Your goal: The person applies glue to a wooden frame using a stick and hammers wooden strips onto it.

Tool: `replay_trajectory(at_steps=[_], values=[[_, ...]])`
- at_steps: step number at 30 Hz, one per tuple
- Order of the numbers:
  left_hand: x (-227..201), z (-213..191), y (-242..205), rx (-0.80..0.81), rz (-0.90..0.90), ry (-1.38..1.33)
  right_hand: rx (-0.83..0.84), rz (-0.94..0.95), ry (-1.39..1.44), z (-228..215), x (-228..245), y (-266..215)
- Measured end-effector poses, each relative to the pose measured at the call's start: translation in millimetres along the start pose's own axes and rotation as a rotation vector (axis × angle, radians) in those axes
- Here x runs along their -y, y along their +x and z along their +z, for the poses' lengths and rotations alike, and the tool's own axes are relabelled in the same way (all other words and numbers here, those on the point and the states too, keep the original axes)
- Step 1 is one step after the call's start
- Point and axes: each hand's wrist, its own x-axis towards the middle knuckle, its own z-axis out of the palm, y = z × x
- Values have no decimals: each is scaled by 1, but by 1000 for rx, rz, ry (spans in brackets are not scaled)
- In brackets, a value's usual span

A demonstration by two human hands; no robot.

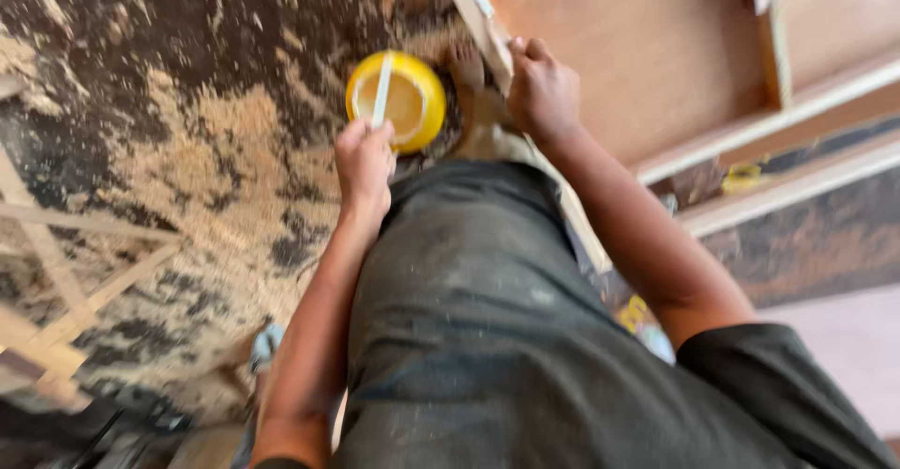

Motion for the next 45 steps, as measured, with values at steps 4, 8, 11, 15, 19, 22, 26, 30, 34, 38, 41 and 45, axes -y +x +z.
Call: replay_trajectory(at_steps=[4,8,11,15,19,22,26,30,34,38,41,45], values=[[-7,1,0,-2,43,21,-4,-24,-26,-22,-25,-118],[-9,0,-11,6,-47,7,78,78,150,-42,-48,-184],[-18,8,-4,33,-15,43,68,162,367,-33,-62,-175],[-17,8,-14,62,-19,60,247,406,446,-30,-67,-161],[-14,12,-16,63,-43,94,123,279,385,-16,-50,-121],[-9,15,-14,71,-53,95,-22,167,393,5,-37,-74],[-3,15,-11,80,-21,58,15,192,397,3,-43,-90],[-9,15,-16,29,-59,105,67,256,232,-27,-51,-207],[-7,8,-8,121,-1,44,155,358,81,-39,-58,-255],[-7,12,-9,171,-26,89,-8,211,104,-17,-44,-198],[-2,19,-12,204,-24,119,-9,277,103,5,-27,-160],[-4,11,-19,238,-10,153,66,457,-19,-9,-19,-241]])
